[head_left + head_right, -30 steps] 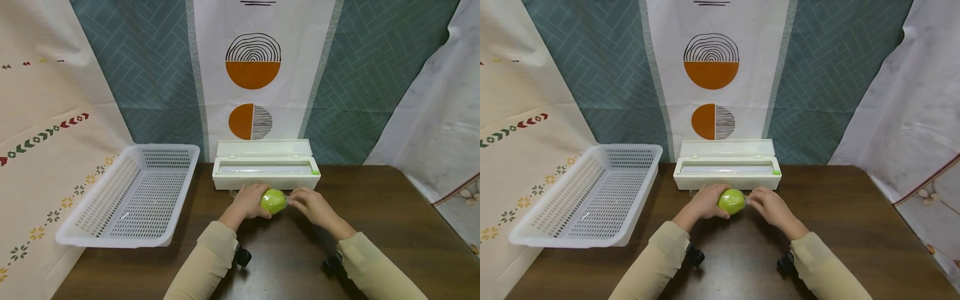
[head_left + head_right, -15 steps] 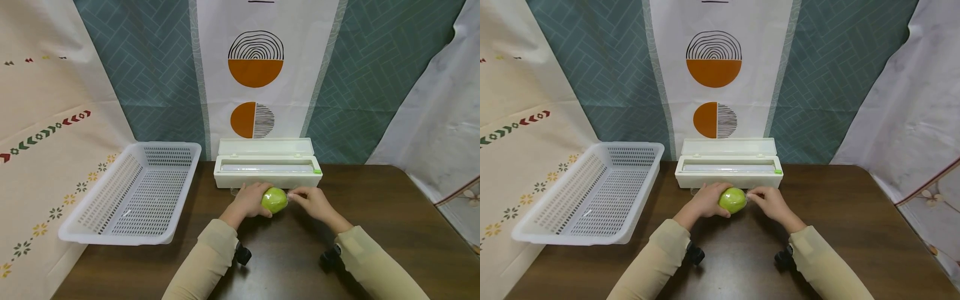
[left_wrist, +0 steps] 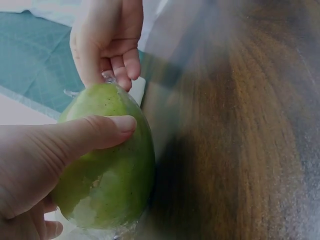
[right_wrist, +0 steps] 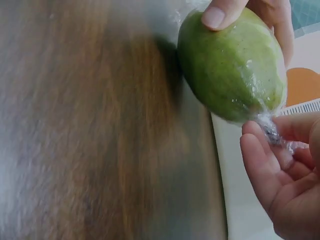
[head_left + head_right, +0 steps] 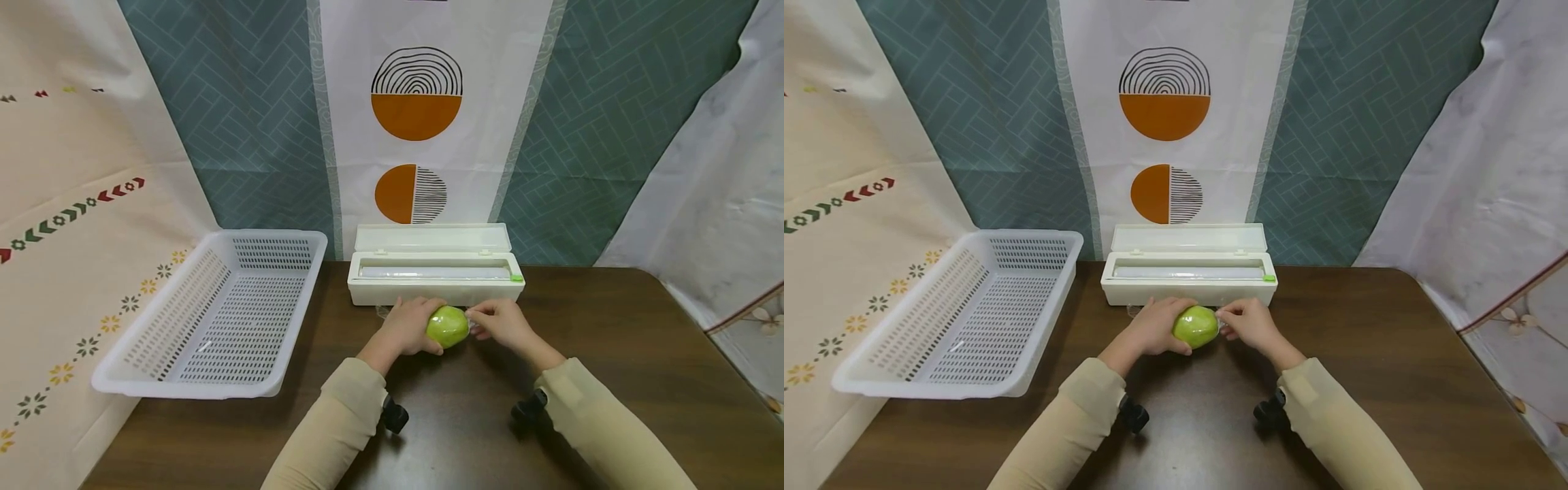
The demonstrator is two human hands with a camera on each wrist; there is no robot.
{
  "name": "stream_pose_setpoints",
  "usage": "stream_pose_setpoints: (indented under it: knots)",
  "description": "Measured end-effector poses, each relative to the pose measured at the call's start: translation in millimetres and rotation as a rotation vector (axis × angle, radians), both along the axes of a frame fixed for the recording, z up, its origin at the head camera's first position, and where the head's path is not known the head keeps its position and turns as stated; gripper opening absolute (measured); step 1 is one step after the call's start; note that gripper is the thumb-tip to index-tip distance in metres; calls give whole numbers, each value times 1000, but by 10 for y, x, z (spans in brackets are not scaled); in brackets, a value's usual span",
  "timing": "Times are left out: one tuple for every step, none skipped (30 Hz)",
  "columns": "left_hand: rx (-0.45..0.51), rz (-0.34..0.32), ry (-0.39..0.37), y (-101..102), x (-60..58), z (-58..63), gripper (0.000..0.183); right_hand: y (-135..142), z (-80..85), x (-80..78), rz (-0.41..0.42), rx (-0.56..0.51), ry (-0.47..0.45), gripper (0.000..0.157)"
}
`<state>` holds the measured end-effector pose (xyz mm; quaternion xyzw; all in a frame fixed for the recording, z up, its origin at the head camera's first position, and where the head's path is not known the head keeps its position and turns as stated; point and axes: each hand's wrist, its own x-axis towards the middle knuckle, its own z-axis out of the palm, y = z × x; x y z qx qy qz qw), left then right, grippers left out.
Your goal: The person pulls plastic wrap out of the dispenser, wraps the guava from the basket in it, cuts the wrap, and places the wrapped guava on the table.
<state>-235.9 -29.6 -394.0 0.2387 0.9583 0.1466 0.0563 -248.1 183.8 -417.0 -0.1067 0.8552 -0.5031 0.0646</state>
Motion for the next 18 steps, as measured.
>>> stream_pose_setpoints:
  knots:
    - [0,-3,5,1,1,-1,83,-10,9,-2,-12,-23,-28,28]
    - [1,-6,9,2,3,-2,83,-21,18,-6,-23,-46,-56,28]
    - [-1,-9,16,3,3,-4,83,-31,26,-8,-34,-73,-86,28]
    - [-3,-13,22,3,5,-5,83,-40,35,-8,-42,-96,-115,29]
    - [-3,-17,30,4,6,-8,83,-47,43,-8,-48,-114,-140,30]
    - [-4,-20,35,3,7,-10,83,-54,48,-8,-59,-130,-166,30]
    - [-5,-22,42,1,8,-13,83,-61,53,-10,-67,-144,-187,31]
    - [-5,-24,46,-1,7,-15,83,-66,51,-16,-73,-151,-201,33]
    - [-5,-25,46,-3,6,-16,83,-67,46,-20,-80,-152,-210,35]
    - [-2,-25,44,-6,6,-14,83,-67,43,-24,-85,-144,-208,37]
    - [4,-24,38,-7,4,-12,83,-67,41,-24,-91,-126,-200,40]
    - [9,-23,32,-9,3,-9,83,-63,35,-23,-95,-104,-185,43]
    - [14,-21,25,-11,1,-7,82,-57,30,-18,-99,-78,-165,47]
    - [18,-19,19,-11,-1,-7,82,-47,26,-11,-105,-47,-136,51]
    - [23,-16,11,-12,-2,-6,82,-34,31,6,-116,-10,-100,54]
    - [28,-14,6,-13,-4,-6,82,-21,40,29,-127,25,-52,56]
    - [35,-14,1,-14,-8,-7,82,-8,49,55,-143,63,11,56]
    - [39,-14,-2,-16,-10,-8,82,5,59,80,-161,94,84,54]
